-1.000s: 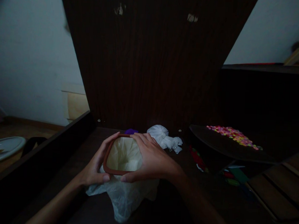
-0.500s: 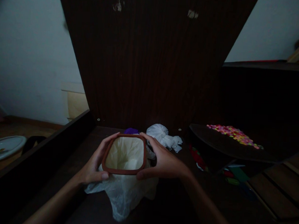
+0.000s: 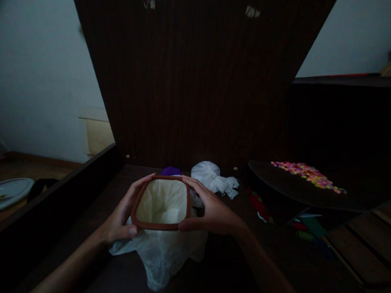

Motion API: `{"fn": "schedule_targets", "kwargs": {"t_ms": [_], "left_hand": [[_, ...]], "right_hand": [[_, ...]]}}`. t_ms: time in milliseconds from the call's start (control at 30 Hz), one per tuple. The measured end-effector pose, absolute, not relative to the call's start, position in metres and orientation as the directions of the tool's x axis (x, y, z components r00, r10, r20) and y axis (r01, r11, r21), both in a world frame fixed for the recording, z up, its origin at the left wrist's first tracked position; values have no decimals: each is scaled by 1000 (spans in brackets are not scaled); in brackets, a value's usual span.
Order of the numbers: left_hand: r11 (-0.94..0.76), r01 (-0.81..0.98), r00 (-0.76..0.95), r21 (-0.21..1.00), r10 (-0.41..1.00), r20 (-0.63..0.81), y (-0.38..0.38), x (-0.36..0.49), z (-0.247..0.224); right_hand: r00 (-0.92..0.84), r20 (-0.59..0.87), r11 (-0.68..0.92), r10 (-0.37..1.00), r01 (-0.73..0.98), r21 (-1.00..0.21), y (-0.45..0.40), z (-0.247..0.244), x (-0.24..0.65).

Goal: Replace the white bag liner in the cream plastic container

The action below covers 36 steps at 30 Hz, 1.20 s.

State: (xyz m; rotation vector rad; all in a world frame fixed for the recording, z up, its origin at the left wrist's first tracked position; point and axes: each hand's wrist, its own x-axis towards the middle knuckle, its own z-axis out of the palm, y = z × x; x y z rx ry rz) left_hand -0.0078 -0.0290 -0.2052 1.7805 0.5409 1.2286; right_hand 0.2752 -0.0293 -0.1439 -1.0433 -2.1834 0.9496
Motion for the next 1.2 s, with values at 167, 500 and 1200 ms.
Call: {"fn": "schedule_targets", "kwargs": {"t_ms": [167, 500, 1200], "left_hand": [[-518, -153, 427, 842, 733, 529, -28, -8, -207], [-524, -144, 415, 839, 738, 532, -30, -6, -206], [-611, -38, 436, 791, 702, 563, -33, -5, -211]], "right_hand": [[-557, 147, 436, 817, 431, -790, -29, -148, 276], [-559, 138, 436, 818, 444, -783, -29, -150, 276], [-554, 217, 459, 804, 345, -819, -30, -165, 274]]}}
